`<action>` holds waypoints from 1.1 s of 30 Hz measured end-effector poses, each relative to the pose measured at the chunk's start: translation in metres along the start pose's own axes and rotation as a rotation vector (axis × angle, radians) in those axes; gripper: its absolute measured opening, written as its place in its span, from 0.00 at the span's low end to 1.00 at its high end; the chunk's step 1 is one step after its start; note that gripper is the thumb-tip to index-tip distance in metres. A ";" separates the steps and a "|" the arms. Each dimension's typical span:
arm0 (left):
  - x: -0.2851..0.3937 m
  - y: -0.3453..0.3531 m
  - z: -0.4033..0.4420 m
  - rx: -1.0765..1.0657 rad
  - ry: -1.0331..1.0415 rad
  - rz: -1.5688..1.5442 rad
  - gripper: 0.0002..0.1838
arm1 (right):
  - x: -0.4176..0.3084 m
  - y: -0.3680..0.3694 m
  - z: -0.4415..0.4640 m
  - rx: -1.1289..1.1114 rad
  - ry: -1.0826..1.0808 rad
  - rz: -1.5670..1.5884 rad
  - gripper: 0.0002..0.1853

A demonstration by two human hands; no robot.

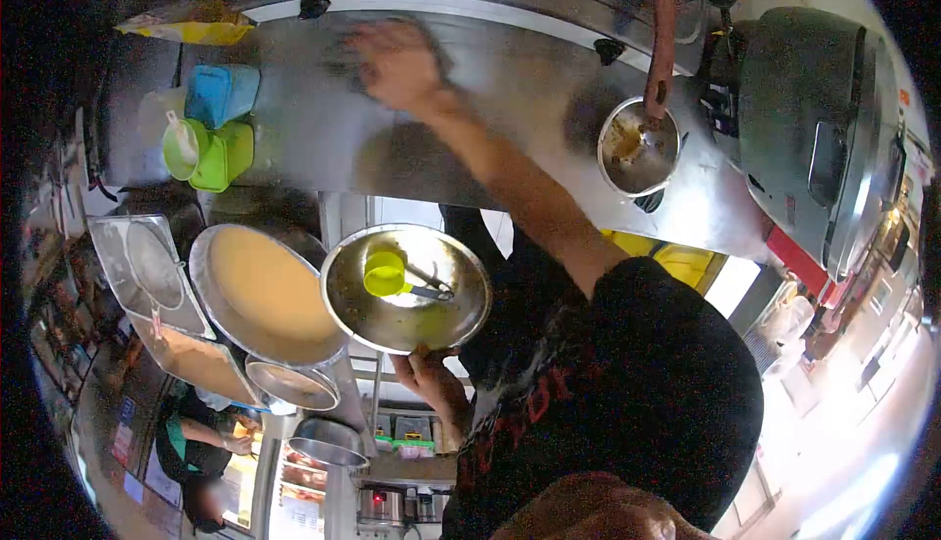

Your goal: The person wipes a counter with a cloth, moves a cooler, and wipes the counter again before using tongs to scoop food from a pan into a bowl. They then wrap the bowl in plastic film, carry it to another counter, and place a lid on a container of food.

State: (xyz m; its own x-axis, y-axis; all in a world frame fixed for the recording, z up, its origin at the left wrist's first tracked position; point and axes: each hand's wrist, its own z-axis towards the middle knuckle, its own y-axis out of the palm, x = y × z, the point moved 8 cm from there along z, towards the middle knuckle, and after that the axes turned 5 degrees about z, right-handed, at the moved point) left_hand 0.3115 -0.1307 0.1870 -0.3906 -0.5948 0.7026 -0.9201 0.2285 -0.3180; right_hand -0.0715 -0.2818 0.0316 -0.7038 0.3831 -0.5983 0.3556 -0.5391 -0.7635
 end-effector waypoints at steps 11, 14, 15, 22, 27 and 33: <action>0.005 -0.013 -0.003 -0.003 0.023 -0.261 0.22 | 0.040 -0.066 -0.090 0.369 0.497 -0.299 0.28; -0.008 -0.034 -0.009 0.093 -0.019 -0.185 0.23 | -0.007 0.039 -0.015 0.164 0.359 -0.121 0.27; -0.015 -0.042 -0.011 0.123 -0.035 -0.147 0.23 | -0.016 0.084 0.003 -0.002 0.324 -0.098 0.26; -0.002 -0.043 -0.005 0.197 0.025 -0.087 0.21 | -0.112 0.033 -0.125 -0.317 -0.275 0.044 0.28; 0.014 -0.021 0.020 0.090 0.038 -0.124 0.23 | 0.001 -0.090 -0.302 -0.633 -0.177 0.026 0.36; 0.032 0.006 0.029 0.096 0.054 -0.096 0.18 | -0.024 -0.082 -0.286 -0.738 -0.165 -0.248 0.42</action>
State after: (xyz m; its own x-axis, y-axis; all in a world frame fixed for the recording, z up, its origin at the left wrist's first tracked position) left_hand 0.2946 -0.1707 0.1889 -0.3040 -0.5674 0.7653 -0.9474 0.0959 -0.3053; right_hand 0.0923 -0.0327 0.0392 -0.8774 0.2794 -0.3901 0.4515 0.2060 -0.8681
